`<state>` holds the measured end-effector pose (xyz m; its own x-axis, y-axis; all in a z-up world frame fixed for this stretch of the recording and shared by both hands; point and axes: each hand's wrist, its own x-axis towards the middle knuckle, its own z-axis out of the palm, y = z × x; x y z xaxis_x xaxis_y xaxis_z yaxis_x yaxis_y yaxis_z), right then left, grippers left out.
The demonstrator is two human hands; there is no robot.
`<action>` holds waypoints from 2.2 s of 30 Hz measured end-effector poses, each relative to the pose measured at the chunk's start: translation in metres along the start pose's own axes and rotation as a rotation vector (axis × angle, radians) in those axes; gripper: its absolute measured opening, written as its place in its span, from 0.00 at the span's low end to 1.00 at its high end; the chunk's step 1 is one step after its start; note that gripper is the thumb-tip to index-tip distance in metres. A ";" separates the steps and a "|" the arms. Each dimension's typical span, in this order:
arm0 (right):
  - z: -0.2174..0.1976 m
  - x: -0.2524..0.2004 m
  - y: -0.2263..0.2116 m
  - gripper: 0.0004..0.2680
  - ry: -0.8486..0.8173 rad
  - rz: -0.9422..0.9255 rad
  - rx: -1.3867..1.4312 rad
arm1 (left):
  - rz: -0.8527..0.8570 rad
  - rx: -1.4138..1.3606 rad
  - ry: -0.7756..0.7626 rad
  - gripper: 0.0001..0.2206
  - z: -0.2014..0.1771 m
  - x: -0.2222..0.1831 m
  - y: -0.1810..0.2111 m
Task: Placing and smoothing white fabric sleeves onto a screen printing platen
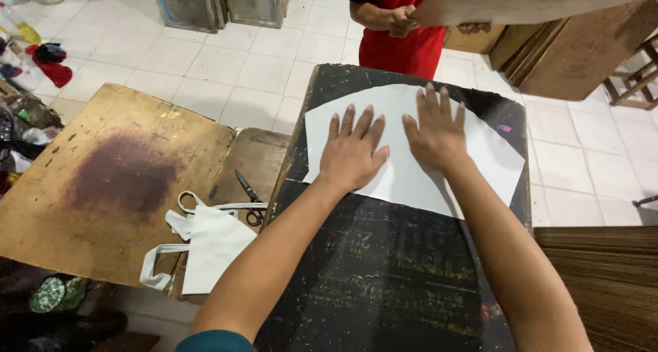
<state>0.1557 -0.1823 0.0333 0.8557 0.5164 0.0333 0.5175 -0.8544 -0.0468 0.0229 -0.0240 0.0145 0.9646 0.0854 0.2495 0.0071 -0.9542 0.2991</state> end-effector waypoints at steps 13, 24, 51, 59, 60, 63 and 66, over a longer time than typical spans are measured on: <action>0.001 -0.136 0.064 0.32 0.078 0.309 0.051 | -0.182 0.312 -0.097 0.41 -0.034 -0.028 -0.047; 0.008 -0.184 0.021 0.27 0.046 0.103 -0.004 | 0.497 0.132 -0.103 0.29 0.036 0.072 0.046; 0.008 -0.229 0.008 0.33 0.077 0.126 -0.148 | 0.075 0.035 -0.134 0.34 -0.035 -0.109 -0.017; 0.020 -0.202 -0.040 0.31 0.071 -0.482 -0.034 | -0.110 0.066 -0.143 0.36 -0.039 -0.182 -0.044; 0.018 -0.208 -0.042 0.30 0.065 -0.602 0.025 | -0.113 -0.047 -0.126 0.36 -0.040 -0.187 -0.052; -0.001 -0.240 -0.041 0.25 -0.064 -0.766 0.306 | -0.180 -0.379 -0.011 0.36 -0.054 -0.220 -0.078; -0.031 -0.281 -0.015 0.21 -0.206 -0.707 0.625 | -0.339 -0.644 0.156 0.33 -0.043 -0.267 -0.128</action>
<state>-0.0928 -0.3160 0.0558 0.2985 0.9506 0.0851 0.7714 -0.1878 -0.6080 -0.2470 0.0880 -0.0512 0.8880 0.4308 0.1609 0.0957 -0.5154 0.8516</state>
